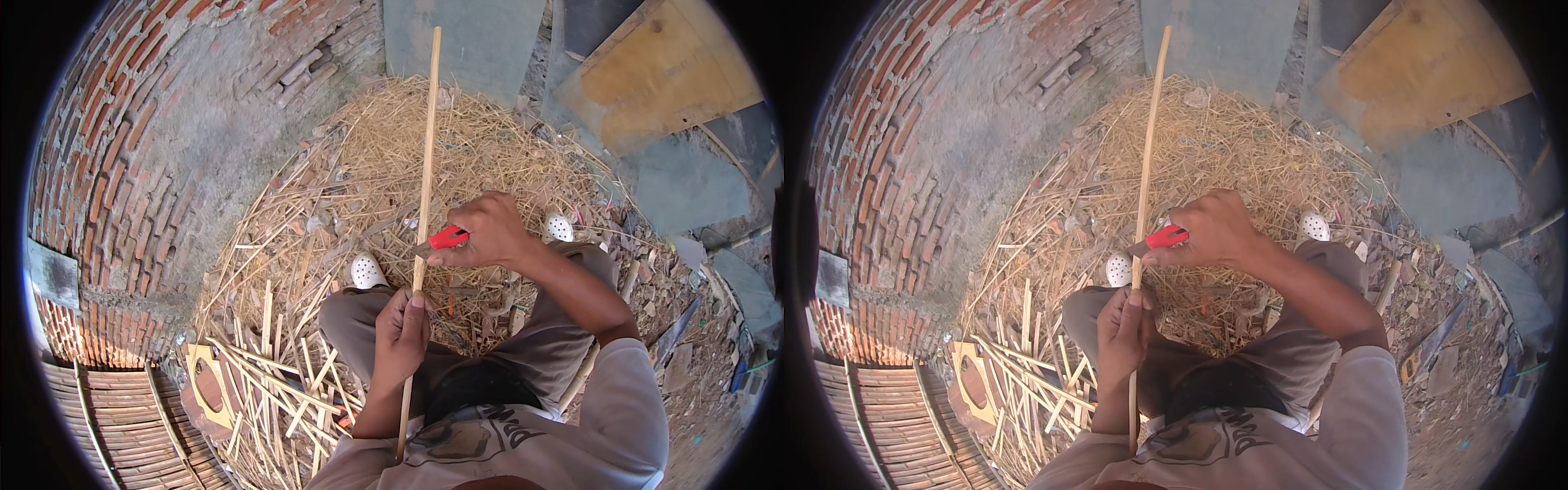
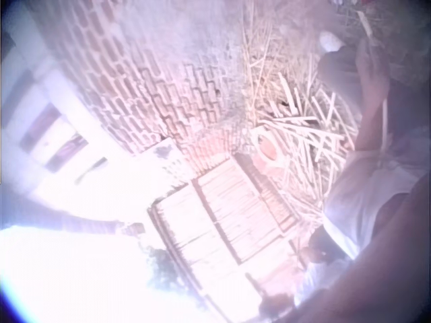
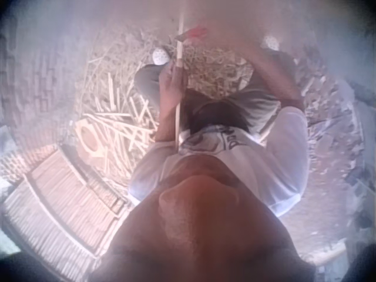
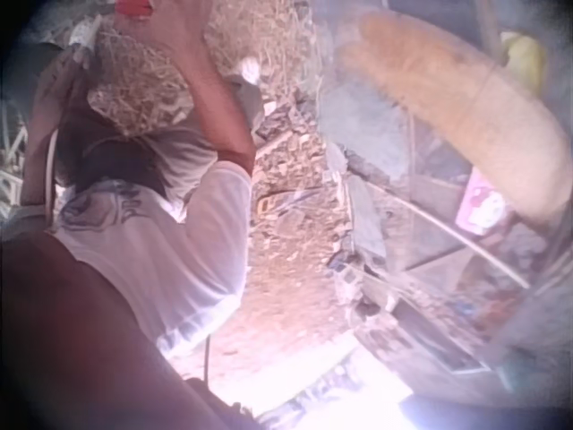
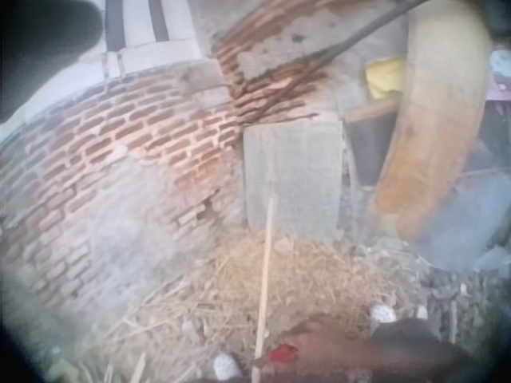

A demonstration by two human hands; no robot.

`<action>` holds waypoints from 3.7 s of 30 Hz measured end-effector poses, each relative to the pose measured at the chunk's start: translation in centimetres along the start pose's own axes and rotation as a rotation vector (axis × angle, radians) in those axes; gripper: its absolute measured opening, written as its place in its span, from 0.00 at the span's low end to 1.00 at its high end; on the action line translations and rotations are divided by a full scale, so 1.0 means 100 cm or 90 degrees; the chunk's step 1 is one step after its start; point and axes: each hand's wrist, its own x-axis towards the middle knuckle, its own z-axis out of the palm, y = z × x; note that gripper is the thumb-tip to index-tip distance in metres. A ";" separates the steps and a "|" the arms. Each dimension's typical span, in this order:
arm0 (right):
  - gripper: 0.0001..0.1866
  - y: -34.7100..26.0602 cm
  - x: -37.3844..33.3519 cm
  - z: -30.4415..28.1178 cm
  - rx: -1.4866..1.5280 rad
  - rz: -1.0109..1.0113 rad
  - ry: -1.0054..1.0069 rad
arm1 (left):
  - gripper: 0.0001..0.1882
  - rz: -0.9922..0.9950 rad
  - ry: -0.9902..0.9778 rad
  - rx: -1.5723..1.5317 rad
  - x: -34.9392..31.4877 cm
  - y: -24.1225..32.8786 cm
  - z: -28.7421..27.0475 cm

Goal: The person sits on the ground and uses a red utility knife to peel the outer layer off a long bamboo stick. They hold the stick with their left hand and scrape downwards with the knife in their right hand, repeating the motion along the length of the stick.

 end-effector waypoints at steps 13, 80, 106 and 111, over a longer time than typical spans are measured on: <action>0.35 0.015 0.007 0.010 -0.105 -0.064 0.122 | 0.11 0.014 0.029 0.146 -0.004 0.007 0.002; 0.34 0.034 0.021 0.008 -0.127 -0.020 0.133 | 0.12 -0.033 0.017 0.033 -0.018 0.001 -0.001; 0.49 0.203 0.003 -0.052 -0.125 0.644 0.062 | 0.09 -0.164 -0.015 0.065 -0.104 -0.037 -0.024; 0.40 0.065 0.014 -0.022 0.009 0.282 -0.050 | 0.10 -0.087 0.047 0.022 -0.045 -0.015 -0.021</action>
